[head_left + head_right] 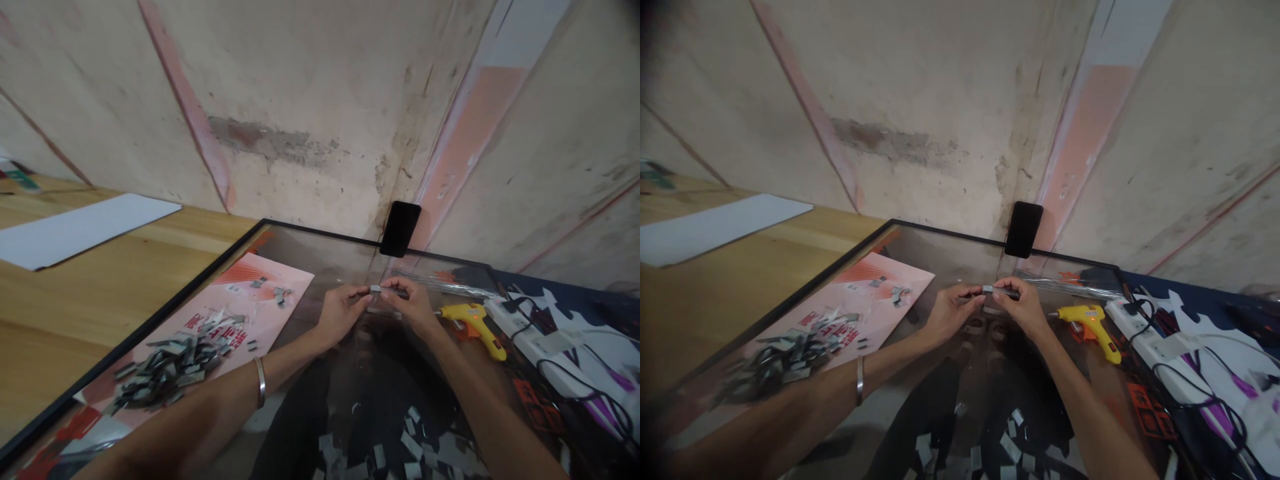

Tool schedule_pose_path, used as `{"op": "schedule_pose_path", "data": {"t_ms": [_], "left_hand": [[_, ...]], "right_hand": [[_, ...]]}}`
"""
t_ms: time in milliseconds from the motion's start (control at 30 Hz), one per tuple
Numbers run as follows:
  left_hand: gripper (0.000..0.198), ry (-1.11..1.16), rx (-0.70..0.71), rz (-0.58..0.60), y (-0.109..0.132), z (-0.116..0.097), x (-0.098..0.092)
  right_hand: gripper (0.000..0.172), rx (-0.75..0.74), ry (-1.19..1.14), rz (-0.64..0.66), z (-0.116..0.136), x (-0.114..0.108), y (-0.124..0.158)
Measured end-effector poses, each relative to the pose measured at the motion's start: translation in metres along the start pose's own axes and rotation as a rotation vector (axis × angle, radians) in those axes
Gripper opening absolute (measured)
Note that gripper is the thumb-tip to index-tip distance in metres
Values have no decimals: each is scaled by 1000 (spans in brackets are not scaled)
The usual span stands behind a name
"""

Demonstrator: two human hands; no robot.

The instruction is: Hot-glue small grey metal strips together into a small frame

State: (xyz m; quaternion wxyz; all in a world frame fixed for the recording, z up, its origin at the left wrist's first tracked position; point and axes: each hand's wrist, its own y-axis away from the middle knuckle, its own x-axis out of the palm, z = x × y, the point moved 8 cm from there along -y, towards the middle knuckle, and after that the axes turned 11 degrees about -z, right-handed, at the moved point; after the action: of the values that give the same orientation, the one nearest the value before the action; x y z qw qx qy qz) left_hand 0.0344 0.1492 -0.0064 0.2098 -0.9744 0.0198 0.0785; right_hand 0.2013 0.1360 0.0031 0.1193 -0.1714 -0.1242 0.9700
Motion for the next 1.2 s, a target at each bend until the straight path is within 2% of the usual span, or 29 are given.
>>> {"op": "schedule_pose_path", "data": {"t_ms": [1200], "left_hand": [[23,-11,22,-9,0,0,-1]], "right_hand": [[25,31,33,-20,0,1,0]]}}
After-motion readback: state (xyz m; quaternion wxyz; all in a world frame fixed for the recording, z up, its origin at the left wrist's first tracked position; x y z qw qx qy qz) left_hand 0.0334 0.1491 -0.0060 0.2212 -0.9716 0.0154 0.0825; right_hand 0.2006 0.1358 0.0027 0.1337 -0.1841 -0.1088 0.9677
